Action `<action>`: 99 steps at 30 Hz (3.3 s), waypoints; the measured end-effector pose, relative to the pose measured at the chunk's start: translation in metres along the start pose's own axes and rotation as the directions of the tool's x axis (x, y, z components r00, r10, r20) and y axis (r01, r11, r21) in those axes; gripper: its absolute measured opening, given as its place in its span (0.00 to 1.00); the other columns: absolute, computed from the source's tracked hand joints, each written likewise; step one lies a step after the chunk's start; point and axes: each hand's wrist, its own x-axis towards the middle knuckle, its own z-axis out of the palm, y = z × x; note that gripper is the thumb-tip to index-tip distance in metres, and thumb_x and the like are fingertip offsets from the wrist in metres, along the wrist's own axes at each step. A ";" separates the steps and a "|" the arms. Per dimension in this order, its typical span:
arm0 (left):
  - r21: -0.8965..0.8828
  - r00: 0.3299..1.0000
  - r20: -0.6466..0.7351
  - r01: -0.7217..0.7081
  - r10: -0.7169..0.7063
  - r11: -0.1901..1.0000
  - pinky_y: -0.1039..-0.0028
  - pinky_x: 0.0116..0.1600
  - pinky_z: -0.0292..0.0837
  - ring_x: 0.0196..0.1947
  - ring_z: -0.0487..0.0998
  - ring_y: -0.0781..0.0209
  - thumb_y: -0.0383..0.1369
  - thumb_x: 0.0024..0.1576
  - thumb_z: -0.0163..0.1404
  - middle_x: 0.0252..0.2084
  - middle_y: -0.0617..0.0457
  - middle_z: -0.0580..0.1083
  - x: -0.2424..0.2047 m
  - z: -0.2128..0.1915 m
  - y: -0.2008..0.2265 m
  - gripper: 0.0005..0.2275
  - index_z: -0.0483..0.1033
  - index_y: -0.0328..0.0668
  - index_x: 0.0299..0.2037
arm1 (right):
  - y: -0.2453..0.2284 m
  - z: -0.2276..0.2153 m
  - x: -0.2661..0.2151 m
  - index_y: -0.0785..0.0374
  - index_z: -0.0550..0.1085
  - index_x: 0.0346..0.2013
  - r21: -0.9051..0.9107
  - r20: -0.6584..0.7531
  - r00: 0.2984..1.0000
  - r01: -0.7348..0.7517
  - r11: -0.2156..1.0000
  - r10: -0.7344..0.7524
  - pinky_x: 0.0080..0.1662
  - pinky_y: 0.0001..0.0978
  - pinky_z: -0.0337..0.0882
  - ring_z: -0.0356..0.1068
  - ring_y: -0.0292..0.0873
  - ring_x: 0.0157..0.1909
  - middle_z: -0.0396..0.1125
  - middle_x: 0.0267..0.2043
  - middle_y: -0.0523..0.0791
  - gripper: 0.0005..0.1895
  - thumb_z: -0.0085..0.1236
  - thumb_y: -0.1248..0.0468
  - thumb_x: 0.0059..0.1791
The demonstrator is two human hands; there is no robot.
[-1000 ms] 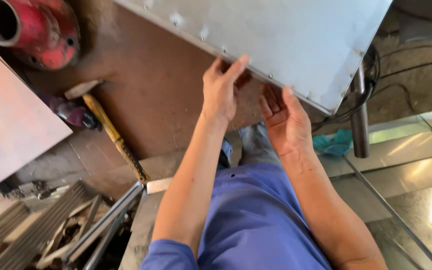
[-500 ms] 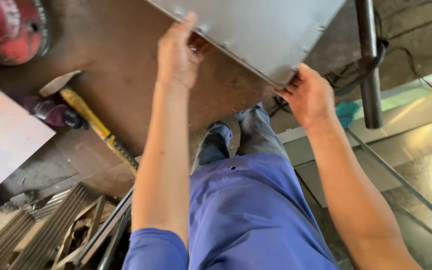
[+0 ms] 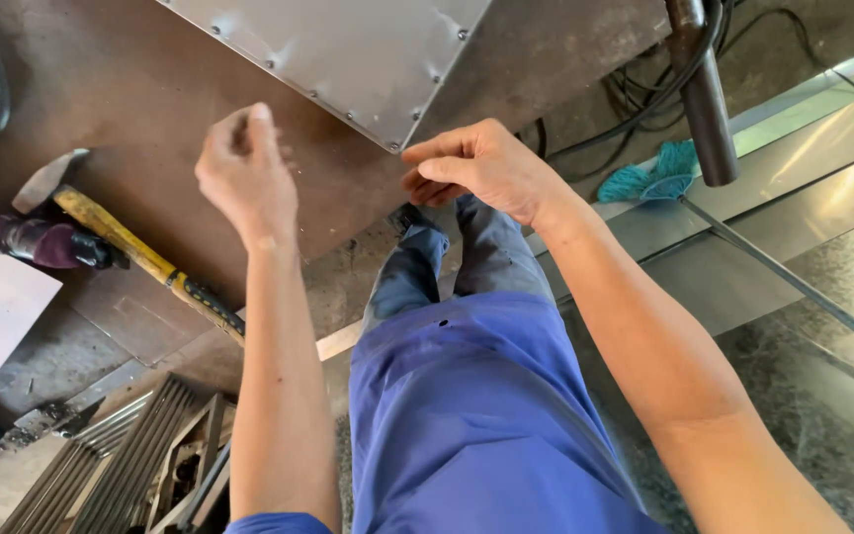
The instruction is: The person welds a metal frame on a workbench using an arc welding electrode holder, striking an arc that produces bright flashes and sparks. They position a metal plate against the frame, hold it in place, and use a chipping hammer to knock off weld slag, then reposition the workpiece and continue welding along the joint.
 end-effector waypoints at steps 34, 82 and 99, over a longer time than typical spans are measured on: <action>0.354 0.978 -0.202 0.130 -0.061 0.926 0.58 0.48 0.70 0.39 0.76 0.43 0.43 0.64 0.49 0.36 0.39 0.78 0.013 0.003 -0.026 0.18 0.80 0.31 0.37 | -0.010 -0.171 0.055 0.68 0.81 0.38 -0.766 -0.471 0.710 -0.036 0.642 -0.523 0.47 0.39 0.72 0.74 0.45 0.39 0.75 0.37 0.51 0.18 0.66 0.53 0.51; 0.168 0.925 -0.288 0.305 -0.250 0.937 0.68 0.49 0.74 0.41 0.81 0.58 0.43 0.59 0.56 0.41 0.44 0.80 -0.009 -0.028 -0.016 0.19 0.80 0.29 0.45 | -0.048 -0.161 0.066 0.69 0.80 0.44 -0.469 -0.411 0.863 0.076 0.880 -0.294 0.40 0.26 0.71 0.73 0.32 0.38 0.76 0.37 0.41 0.23 0.63 0.49 0.52; -0.226 0.851 0.191 0.523 -0.489 0.822 0.75 0.32 0.71 0.29 0.75 0.68 0.56 0.52 0.58 0.32 0.56 0.76 0.040 -0.067 -0.010 0.24 0.76 0.39 0.35 | -0.066 -0.167 0.091 0.63 0.76 0.39 0.041 -0.409 0.886 -0.224 0.974 0.220 0.36 0.32 0.70 0.71 0.39 0.31 0.72 0.34 0.43 0.37 0.57 0.30 0.45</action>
